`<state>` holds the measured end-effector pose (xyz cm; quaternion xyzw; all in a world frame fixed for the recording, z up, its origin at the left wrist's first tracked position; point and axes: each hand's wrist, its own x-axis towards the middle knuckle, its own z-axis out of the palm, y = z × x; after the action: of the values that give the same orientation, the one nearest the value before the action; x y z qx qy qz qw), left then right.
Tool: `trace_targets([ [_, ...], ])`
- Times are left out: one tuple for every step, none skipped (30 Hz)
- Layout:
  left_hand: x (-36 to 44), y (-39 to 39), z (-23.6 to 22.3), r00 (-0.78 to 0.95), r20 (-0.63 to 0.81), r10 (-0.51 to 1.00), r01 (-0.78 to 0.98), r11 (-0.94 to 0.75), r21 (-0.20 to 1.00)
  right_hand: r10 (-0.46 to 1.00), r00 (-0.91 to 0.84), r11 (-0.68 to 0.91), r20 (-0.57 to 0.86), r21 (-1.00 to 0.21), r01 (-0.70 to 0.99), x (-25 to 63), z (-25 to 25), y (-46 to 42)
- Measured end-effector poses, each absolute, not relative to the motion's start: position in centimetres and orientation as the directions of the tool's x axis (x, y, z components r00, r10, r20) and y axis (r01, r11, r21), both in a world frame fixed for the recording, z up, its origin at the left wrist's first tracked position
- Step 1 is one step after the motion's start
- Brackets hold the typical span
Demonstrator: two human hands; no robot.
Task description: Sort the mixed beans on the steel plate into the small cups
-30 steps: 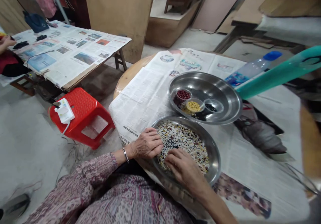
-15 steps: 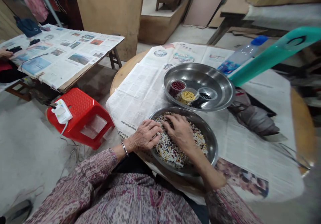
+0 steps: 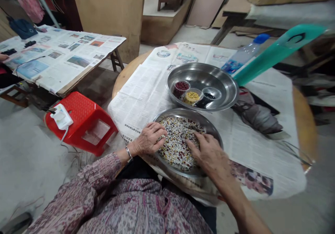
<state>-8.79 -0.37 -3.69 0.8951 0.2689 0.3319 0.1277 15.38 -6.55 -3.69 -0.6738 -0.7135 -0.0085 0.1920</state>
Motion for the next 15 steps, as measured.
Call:
trace_targets([
  [-8.8,-0.4,-3.6,0.634,0.532,0.562,0.395,-0.826,0.402,0.963,-0.033,0.109,0.269,-0.273,0.956,14.7,-3.7,-6.8],
  [-8.8,-0.4,-3.6,0.632,0.538,0.558,0.394,-0.829,0.398,0.965,-0.057,0.141,0.257,-0.322,0.936,13.9,-3.7,-7.0],
  [-8.8,-0.4,-3.6,0.631,0.542,0.556,0.392,-0.83,0.396,0.964,-0.086,0.181,0.251,-0.384,0.905,13.0,-3.6,-7.2],
  [-8.8,-0.4,-3.6,0.632,0.54,0.555,0.391,-0.831,0.396,0.961,-0.123,0.225,0.246,-0.45,0.864,12.2,-3.4,-7.4],
  [-8.8,-0.4,-3.6,0.635,0.536,0.556,0.388,-0.83,0.402,0.956,-0.169,0.273,0.241,-0.509,0.816,11.4,-3.3,-7.5],
  [-8.8,-0.4,-3.7,0.638,0.53,0.559,0.384,-0.827,0.41,0.945,-0.226,0.323,0.237,-0.554,0.767,10.7,-3.1,-7.7],
  [-8.8,-0.4,-3.7,0.637,0.528,0.562,0.38,-0.824,0.42,0.927,-0.292,0.376,0.237,-0.578,0.725,10.1,-3.0,-7.7],
  [-8.8,-0.4,-3.8,0.632,0.53,0.566,0.377,-0.822,0.427,0.903,-0.36,0.428,0.235,-0.577,0.695,9.6,-2.9,-7.7],
  [-8.8,-0.4,-3.9,0.623,0.536,0.57,0.377,-0.819,0.432,0.876,-0.422,0.477,0.234,-0.555,0.681,9.2,-2.9,-7.6],
  [-8.8,-0.4,-3.9,0.612,0.544,0.574,0.38,-0.817,0.434,0.85,-0.473,0.519,0.231,-0.514,0.683,8.9,-2.9,-7.4],
  [-8.8,-0.4,-4.0,0.602,0.553,0.575,0.382,-0.816,0.433,0.83,-0.506,0.553,0.233,-0.46,0.695,8.6,-2.9,-7.0],
  [-8.8,-0.5,-4.0,0.594,0.561,0.576,0.385,-0.816,0.43,0.816,-0.526,0.576,0.238,-0.402,0.712,8.4,-3.0,-6.5],
  [-8.8,-0.5,-4.0,0.588,0.566,0.578,0.387,-0.816,0.43,0.808,-0.535,0.59,0.249,-0.344,0.731,8.2,-3.0,-5.9],
  [-8.8,-0.5,-4.0,0.583,0.567,0.582,0.391,-0.813,0.432,0.802,-0.538,0.596,0.26,-0.292,0.748,8.1,-3.1,-5.2],
  [-8.8,-0.5,-4.0,0.577,0.565,0.59,0.396,-0.807,0.438,0.797,-0.541,0.6,0.27,-0.248,0.76,8.2,-3.1,-4.5],
])
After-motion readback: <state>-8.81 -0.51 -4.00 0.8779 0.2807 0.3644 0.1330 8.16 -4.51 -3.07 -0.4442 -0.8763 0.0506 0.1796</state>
